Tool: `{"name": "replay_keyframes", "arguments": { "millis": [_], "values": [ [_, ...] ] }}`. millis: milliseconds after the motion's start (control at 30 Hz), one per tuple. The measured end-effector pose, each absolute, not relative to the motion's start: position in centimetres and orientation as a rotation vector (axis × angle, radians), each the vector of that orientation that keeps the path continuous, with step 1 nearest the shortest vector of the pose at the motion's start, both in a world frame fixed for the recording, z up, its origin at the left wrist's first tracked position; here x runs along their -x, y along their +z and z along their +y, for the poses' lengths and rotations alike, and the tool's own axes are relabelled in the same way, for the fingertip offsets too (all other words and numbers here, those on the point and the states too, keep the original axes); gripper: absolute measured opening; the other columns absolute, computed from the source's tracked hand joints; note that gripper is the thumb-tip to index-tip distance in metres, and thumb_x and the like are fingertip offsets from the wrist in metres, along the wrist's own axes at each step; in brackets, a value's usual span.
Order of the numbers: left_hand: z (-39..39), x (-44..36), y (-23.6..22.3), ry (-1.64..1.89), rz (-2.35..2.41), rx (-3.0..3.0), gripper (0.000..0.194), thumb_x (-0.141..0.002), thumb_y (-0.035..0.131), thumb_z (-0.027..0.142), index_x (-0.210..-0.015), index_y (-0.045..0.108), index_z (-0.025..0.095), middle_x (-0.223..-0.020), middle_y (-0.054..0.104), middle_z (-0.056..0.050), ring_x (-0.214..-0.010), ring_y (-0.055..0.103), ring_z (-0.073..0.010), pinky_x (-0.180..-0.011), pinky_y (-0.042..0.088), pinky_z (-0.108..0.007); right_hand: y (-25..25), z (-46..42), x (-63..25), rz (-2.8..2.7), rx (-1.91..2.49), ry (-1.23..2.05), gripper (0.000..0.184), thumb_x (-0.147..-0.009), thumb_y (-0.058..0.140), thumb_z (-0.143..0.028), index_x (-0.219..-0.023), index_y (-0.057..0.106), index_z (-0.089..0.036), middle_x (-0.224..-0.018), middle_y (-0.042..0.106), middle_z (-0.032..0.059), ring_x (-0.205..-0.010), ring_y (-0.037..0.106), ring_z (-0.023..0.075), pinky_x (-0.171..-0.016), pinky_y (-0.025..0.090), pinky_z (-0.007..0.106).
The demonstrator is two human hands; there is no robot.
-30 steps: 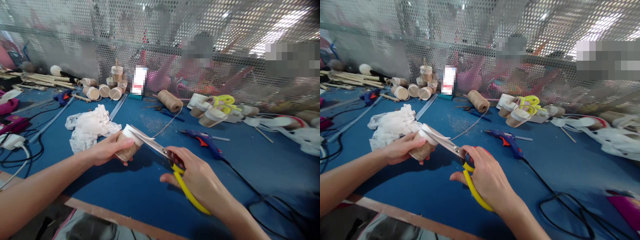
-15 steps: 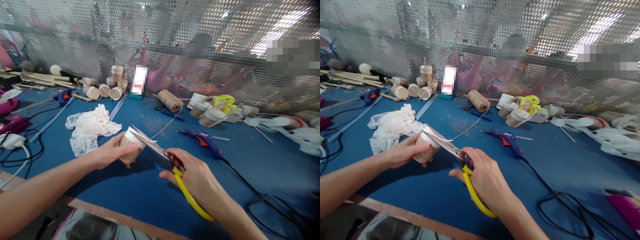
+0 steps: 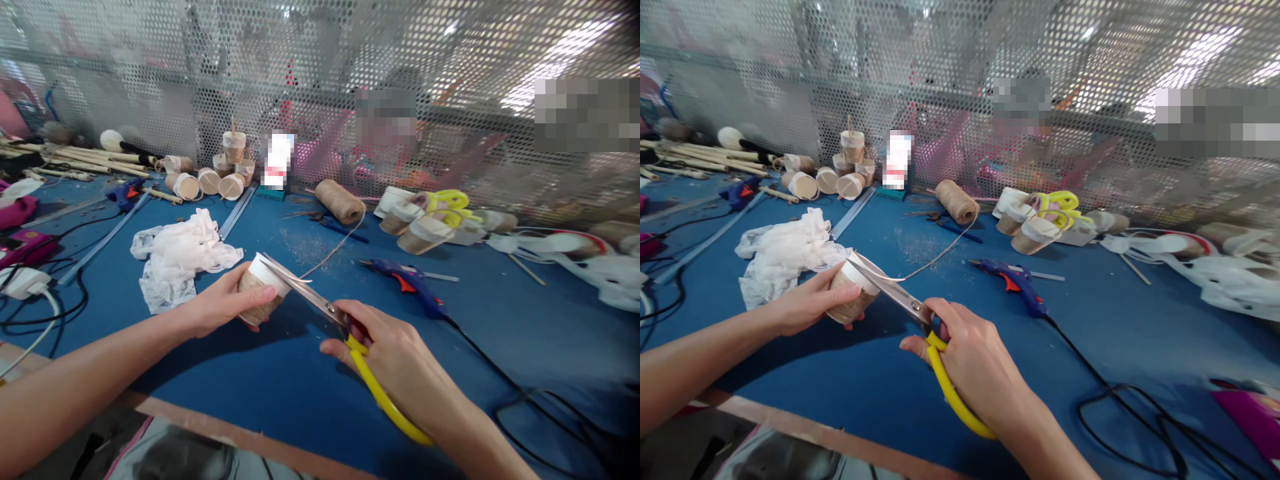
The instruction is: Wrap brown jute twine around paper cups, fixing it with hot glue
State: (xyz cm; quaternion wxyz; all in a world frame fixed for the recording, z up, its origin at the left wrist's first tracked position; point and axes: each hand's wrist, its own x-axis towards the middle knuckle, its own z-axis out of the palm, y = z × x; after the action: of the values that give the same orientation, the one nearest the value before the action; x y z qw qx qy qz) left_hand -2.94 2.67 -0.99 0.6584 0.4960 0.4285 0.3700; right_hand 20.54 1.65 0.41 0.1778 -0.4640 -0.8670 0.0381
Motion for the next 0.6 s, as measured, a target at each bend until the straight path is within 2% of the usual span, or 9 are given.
{"name": "replay_keyframes", "arguments": {
  "millis": [367, 500, 600],
  "values": [
    [2.6, 2.8, -0.5, 0.849, 1.02, -1.13, 0.048, -0.067, 0.065, 0.044, -0.099, 0.045, 0.014, -0.078, 0.054, -0.004, -0.066, 0.055, -0.0153, -0.053, 0.047, -0.028, 0.6, 1.6, -20.5, -2.453, 1.326, 0.134, 0.032, -0.077, 0.055, -0.05, -0.087, 0.053, -0.02, -0.058, 0.048, -0.0046, -0.047, 0.042, 0.009, -0.047, 0.037, 0.021],
    [3.1, 3.8, -0.6, 0.838, 0.943, -1.05, 0.055, -0.065, 0.068, 0.045, -0.108, 0.047, 0.016, -0.09, 0.059, -0.008, -0.074, 0.059, -0.0186, -0.062, 0.048, -0.03, 0.8, 1.5, -20.4, -2.453, 1.327, 0.134, 0.031, -0.078, 0.053, -0.05, -0.086, 0.053, -0.02, -0.057, 0.049, -0.0048, -0.046, 0.042, 0.0087, -0.047, 0.037, 0.02],
    [3.6, 4.5, -0.8, 0.839, 0.877, -0.9, 0.052, -0.067, 0.065, 0.048, -0.106, 0.05, 0.018, -0.097, 0.062, -0.01, -0.08, 0.061, -0.0214, -0.067, 0.049, -0.034, 1.0, 1.4, -20.4, -2.451, 1.327, 0.12, 0.032, -0.079, 0.051, -0.051, -0.084, 0.053, -0.019, -0.057, 0.048, -0.0042, -0.046, 0.043, 0.009, -0.046, 0.038, 0.021]
  ]
}}
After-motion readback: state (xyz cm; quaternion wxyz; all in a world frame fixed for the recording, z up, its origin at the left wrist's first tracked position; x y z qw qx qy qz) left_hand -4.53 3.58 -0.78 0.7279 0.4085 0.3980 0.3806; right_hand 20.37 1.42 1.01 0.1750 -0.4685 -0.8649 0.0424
